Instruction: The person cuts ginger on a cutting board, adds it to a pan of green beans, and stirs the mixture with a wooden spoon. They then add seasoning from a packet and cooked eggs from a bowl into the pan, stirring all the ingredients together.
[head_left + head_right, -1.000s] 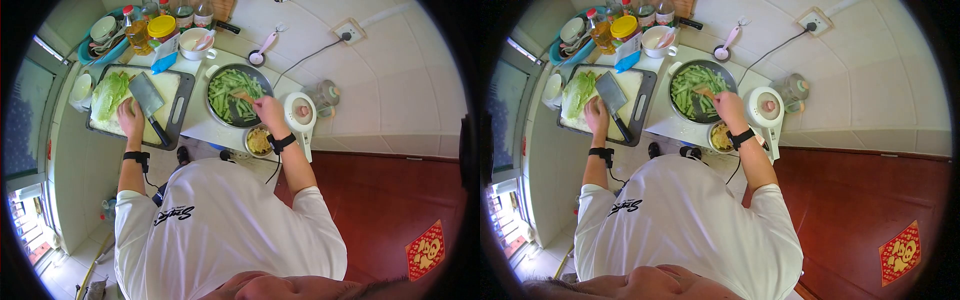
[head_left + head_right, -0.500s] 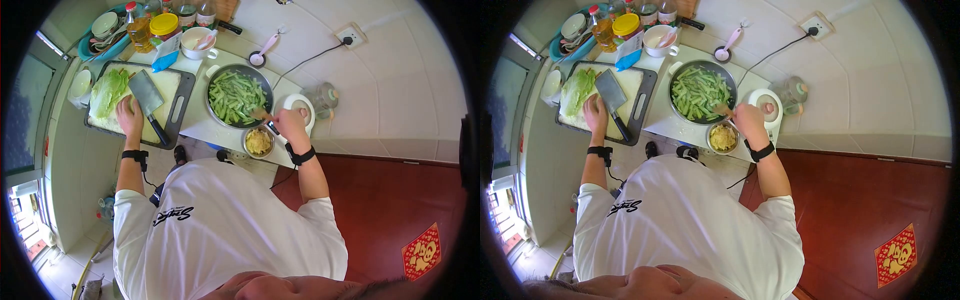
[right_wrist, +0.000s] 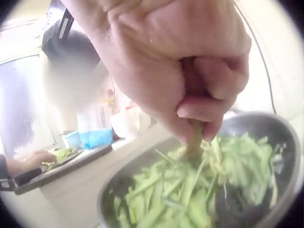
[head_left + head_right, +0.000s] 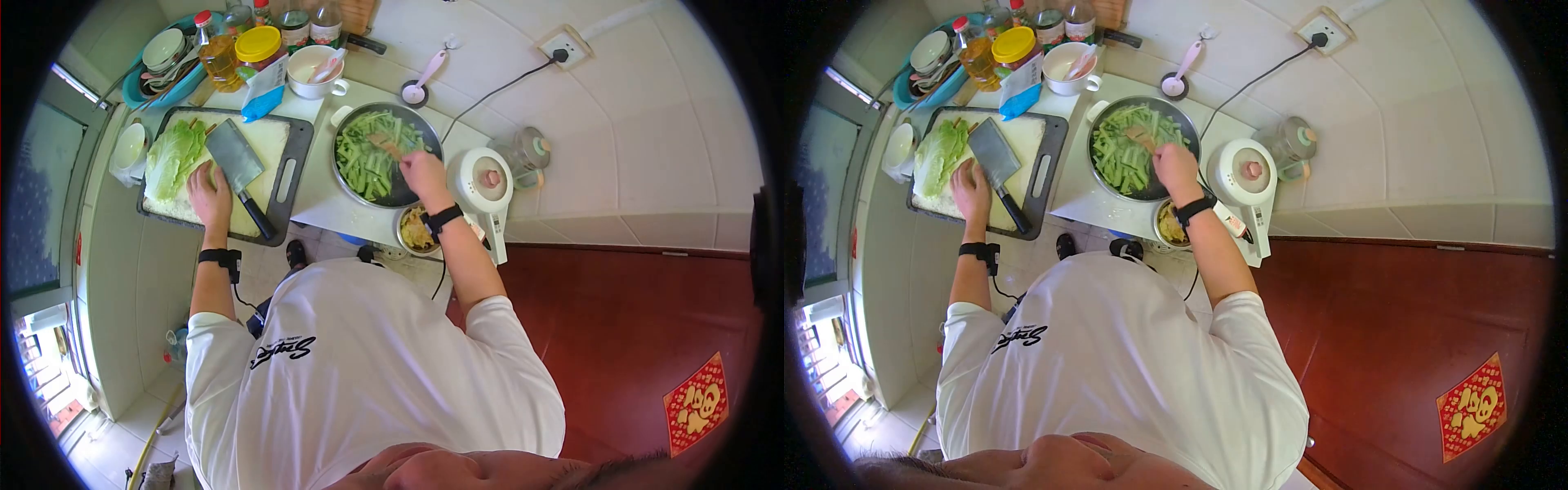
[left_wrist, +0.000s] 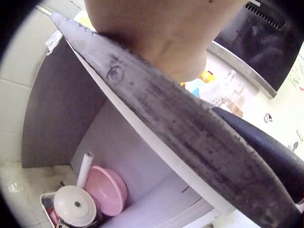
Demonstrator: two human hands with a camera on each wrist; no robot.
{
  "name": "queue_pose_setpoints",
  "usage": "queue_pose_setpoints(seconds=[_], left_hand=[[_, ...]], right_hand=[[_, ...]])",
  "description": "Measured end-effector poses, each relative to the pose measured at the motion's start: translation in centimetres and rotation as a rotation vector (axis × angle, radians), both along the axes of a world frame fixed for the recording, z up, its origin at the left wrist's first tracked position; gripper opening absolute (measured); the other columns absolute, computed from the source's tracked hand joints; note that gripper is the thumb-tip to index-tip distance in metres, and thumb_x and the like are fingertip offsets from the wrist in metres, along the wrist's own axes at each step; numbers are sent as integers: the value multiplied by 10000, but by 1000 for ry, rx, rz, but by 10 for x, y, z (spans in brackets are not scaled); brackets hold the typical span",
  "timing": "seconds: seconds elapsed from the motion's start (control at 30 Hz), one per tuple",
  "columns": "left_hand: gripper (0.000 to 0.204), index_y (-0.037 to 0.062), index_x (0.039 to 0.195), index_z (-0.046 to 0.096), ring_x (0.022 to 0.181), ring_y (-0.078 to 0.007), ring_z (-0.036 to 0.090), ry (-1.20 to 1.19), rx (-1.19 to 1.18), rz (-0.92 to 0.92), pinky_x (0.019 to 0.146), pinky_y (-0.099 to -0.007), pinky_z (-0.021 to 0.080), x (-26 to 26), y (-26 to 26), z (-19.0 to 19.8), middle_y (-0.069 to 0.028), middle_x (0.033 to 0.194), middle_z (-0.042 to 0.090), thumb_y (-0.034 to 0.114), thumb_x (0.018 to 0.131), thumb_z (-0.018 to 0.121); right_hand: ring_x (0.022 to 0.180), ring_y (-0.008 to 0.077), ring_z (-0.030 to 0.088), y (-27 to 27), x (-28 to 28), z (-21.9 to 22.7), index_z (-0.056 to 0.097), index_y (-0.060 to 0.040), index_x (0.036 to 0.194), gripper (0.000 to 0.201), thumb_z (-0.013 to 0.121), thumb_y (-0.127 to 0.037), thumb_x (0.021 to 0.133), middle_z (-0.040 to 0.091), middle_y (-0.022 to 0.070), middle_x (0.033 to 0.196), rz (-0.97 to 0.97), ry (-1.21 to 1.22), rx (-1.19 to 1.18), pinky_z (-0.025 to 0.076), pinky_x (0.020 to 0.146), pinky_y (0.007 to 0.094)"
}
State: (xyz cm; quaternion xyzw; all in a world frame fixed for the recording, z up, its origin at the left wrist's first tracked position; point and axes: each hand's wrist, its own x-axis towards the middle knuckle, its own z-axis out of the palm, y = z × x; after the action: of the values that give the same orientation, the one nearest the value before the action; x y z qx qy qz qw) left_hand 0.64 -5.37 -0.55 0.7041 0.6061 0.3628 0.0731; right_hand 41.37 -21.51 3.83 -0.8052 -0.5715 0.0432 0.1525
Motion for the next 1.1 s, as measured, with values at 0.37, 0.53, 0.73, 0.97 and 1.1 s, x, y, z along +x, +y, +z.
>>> queue_pose_setpoints(seconds=[0.37,0.53,0.73,0.97,1.1], left_hand=[[295,28,1114,639,1144,-320,531,-3,64,-4,1011,-421,399,2,0,2,-126,1143,642,239,912,594],[315,40,1148,641,1161,-334,525,-3,51,-26,1020,-420,395,-1,2,-2,-150,1180,623,254,927,574],[316,42,1146,639,1164,-327,526,8,31,6,1022,-416,396,-1,1,-6,-141,1185,624,263,932,569],[324,46,1159,632,1180,-322,514,-10,36,-4,1030,-413,388,-1,1,-3,-136,1192,618,270,933,573],[303,38,1129,640,1163,-324,522,-17,66,0,1015,-418,397,1,-1,-1,-120,1152,640,244,913,594]], right_hand=[[695,367,665,-56,-31,43,725,-58,768,162,654,-197,808,676,183,742,161,26,-366,534,649,462],[681,362,666,-16,-29,17,727,-77,734,179,671,-233,803,669,178,711,83,10,-36,535,643,467],[689,358,669,11,-13,30,732,-90,751,153,669,-221,796,673,167,724,6,-42,-13,538,639,460],[728,359,673,-19,3,-21,736,-99,816,134,645,-197,808,686,162,792,57,-79,-110,539,654,463],[743,360,674,-57,14,70,742,-98,819,125,653,-180,789,687,164,785,103,-85,-231,537,652,460]])
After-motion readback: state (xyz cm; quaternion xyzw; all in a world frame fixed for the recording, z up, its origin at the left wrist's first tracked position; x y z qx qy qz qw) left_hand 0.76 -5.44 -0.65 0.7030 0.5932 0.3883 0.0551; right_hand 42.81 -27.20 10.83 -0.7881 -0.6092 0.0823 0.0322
